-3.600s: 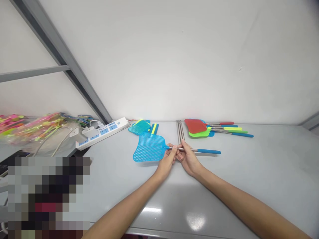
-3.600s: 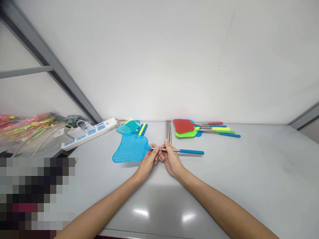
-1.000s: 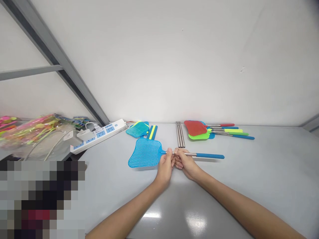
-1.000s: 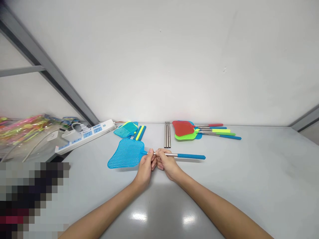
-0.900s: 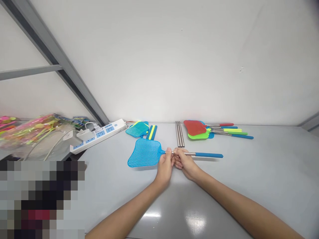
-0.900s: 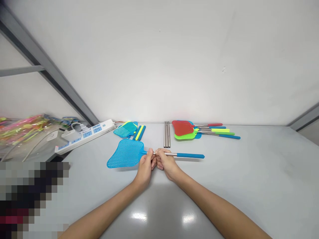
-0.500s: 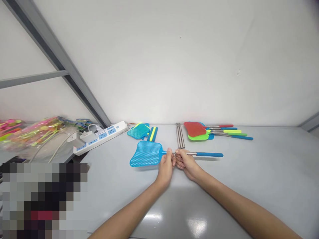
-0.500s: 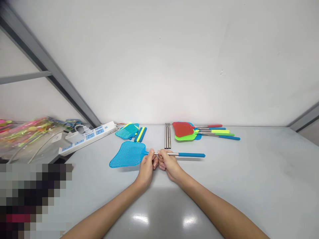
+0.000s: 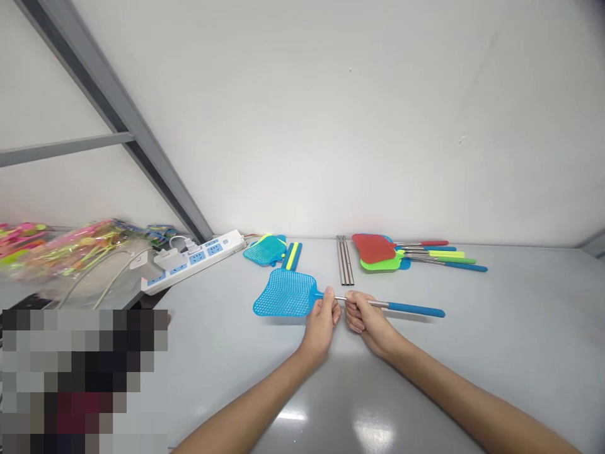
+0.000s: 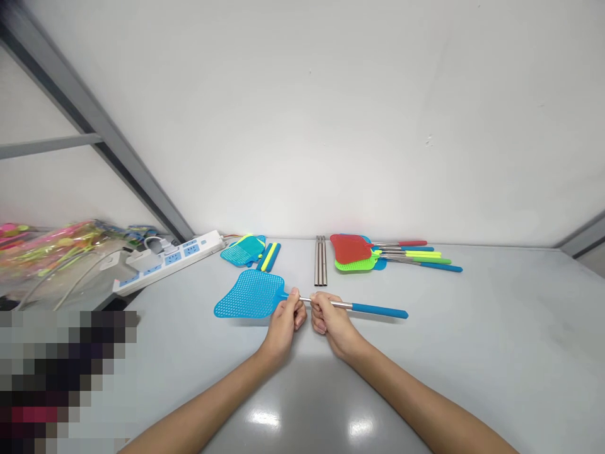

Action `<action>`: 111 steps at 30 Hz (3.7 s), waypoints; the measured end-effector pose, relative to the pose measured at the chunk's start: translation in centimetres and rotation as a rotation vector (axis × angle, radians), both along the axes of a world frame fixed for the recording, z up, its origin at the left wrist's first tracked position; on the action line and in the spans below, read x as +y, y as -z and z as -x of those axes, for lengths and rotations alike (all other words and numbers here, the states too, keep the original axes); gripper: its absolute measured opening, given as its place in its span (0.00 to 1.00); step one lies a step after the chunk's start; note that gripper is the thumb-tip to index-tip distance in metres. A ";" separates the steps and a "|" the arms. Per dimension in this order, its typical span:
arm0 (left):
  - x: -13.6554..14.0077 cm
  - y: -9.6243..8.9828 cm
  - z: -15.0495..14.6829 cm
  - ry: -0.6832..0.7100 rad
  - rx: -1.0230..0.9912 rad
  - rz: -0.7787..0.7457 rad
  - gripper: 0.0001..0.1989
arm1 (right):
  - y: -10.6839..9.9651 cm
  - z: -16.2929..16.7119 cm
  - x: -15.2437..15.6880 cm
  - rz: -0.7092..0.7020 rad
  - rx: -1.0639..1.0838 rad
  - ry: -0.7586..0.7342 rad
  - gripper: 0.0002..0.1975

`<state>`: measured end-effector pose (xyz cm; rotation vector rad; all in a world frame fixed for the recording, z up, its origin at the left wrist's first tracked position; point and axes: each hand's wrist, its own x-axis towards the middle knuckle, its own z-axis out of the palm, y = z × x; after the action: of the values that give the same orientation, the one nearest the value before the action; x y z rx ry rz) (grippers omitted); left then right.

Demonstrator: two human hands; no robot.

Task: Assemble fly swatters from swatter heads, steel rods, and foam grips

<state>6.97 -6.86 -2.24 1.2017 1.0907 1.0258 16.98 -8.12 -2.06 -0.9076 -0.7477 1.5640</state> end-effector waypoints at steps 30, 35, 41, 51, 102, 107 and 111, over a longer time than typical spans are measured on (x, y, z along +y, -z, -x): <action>0.5 0.1 0.3 0.142 -0.128 0.039 0.25 | 0.2 -0.6 -0.2 -0.122 0.072 -0.261 0.16; 0.6 0.4 0.7 0.176 -0.146 0.098 0.26 | 0.1 -0.5 -0.2 -0.105 0.116 -0.246 0.16; 0.6 0.6 0.7 0.202 -0.202 0.108 0.25 | 0.1 -0.5 -0.2 -0.100 0.150 -0.221 0.17; 0.5 -0.2 0.5 0.237 -0.248 0.124 0.24 | 0.2 -0.5 -0.2 -0.063 0.147 -0.186 0.18; 0.2 -0.6 1.2 0.235 -0.075 0.071 0.26 | 0.4 -0.4 -0.4 -0.120 -0.058 -0.249 0.19; 0.5 -0.9 1.5 0.270 -0.043 0.053 0.25 | 0.2 -0.5 -0.5 -0.102 -0.052 -0.253 0.19; 0.6 -1.1 1.7 0.337 -0.014 0.087 0.25 | 0.2 -0.6 -0.6 -0.088 -0.059 -0.267 0.19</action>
<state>5.23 -6.22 -1.18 1.2546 0.8755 0.7198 17.55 -8.71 -2.29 -0.8173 -1.0045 1.7266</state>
